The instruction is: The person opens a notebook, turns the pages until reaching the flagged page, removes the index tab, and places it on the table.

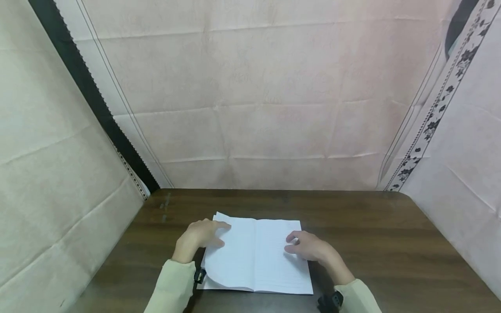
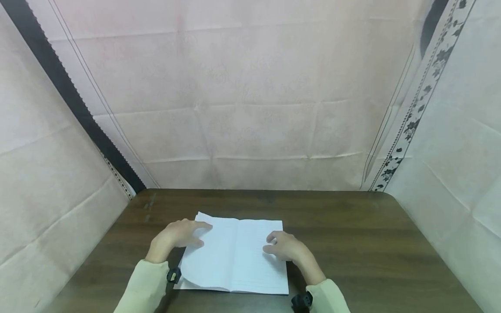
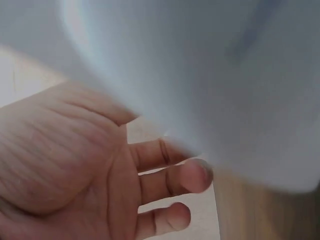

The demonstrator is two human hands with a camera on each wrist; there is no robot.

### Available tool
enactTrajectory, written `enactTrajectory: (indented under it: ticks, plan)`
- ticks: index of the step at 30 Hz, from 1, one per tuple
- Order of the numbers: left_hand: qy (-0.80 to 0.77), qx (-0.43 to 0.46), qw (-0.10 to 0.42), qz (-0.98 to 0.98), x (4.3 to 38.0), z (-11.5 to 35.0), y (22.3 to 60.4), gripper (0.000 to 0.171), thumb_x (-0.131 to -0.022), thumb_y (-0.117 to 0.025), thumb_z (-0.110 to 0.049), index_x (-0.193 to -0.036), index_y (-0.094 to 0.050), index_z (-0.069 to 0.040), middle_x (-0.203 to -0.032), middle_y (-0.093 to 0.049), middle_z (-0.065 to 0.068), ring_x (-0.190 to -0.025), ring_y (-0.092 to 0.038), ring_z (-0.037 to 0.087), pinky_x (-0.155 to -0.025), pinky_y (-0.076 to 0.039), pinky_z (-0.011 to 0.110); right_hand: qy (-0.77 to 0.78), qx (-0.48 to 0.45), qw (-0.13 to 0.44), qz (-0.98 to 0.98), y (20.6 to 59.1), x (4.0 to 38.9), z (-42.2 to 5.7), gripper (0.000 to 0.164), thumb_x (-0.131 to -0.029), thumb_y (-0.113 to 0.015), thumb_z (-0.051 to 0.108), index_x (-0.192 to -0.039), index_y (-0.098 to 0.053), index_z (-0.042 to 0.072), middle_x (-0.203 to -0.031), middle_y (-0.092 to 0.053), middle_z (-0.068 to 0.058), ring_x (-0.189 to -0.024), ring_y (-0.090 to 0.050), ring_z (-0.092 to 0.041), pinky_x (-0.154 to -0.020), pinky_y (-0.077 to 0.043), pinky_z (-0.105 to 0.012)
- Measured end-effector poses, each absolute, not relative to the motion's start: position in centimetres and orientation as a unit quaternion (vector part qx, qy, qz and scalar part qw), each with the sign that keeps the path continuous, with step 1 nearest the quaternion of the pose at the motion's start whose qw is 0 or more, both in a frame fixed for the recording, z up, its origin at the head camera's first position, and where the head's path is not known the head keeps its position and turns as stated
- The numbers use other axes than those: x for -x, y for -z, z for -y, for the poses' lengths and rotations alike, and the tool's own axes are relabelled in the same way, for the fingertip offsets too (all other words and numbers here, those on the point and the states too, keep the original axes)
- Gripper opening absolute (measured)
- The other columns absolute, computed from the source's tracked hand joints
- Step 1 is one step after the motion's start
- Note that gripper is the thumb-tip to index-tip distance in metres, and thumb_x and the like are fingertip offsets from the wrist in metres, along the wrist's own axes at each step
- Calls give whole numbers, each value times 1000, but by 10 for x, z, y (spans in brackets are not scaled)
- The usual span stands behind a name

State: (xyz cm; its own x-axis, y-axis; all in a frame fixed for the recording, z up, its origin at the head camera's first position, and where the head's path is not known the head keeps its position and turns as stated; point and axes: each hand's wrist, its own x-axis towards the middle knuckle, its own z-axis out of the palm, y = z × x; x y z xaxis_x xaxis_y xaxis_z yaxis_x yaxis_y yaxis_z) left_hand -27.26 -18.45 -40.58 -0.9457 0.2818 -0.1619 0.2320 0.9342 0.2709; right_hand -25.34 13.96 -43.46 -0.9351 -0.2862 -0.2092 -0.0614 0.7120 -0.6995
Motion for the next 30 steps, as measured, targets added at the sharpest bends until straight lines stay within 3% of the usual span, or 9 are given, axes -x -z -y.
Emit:
enactTrajectory:
  ticks: [8, 12, 17, 20, 24, 30]
  plan:
    - [-126, -103, 146, -976, 268, 187, 411, 55, -82, -83, -24, -134, -65, -22, -136, -61, 16, -125, -53, 42, -95, -42, 66, 310, 73, 117, -941, 446, 255, -145, 77, -82, -83, 29, -142, -48, -5, -139, -53, -28, -127, -50, -46, -99, -41, -64]
    - [-133, -72, 174, -973, 267, 188, 412, 56, -82, -83, -26, -135, -65, -26, -140, -56, 19, -127, -50, 44, -95, -42, 68, 266, 78, 111, -954, 450, 255, -144, 90, -77, -87, 29, -144, -41, -12, -140, -50, -33, -129, -47, -49, -102, -39, -63]
    - [-142, -61, 196, -968, 265, 192, 411, 55, -82, -83, -26, -134, -66, -26, -142, -54, 20, -125, -51, 42, -94, -44, 65, 229, 68, 108, -965, 452, 253, -143, 94, -75, -89, 30, -142, -40, -14, -136, -52, -35, -125, -51, -50, -97, -42, -65]
    - [-147, -63, 202, -966, 265, 198, 408, 52, -83, -82, -26, -133, -67, -25, -142, -55, 17, -108, -58, 33, -86, -50, 54, 216, 63, 107, -969, 452, 253, -141, 92, -75, -88, 33, -141, -44, -12, -133, -55, -33, -122, -53, -49, -93, -44, -66]
    - [-154, -64, 205, -965, 265, 205, 405, 46, -83, -82, -27, -127, -71, -25, -139, -56, 14, -86, -57, 23, -75, -52, 43, 190, 55, 100, -975, 450, 253, -138, 85, -76, -87, 36, -139, -50, -8, -128, -57, -31, -117, -56, -46, -86, -48, -63]
    - [-155, -75, 219, -960, 266, 206, 401, 37, -84, -82, -30, -119, -75, -25, -136, -57, 13, -84, -60, 23, -76, -53, 44, 151, 48, 82, -984, 445, 253, -130, 77, -76, -86, 37, -136, -57, -2, -121, -56, -30, -98, -61, -39, -68, -53, -52]
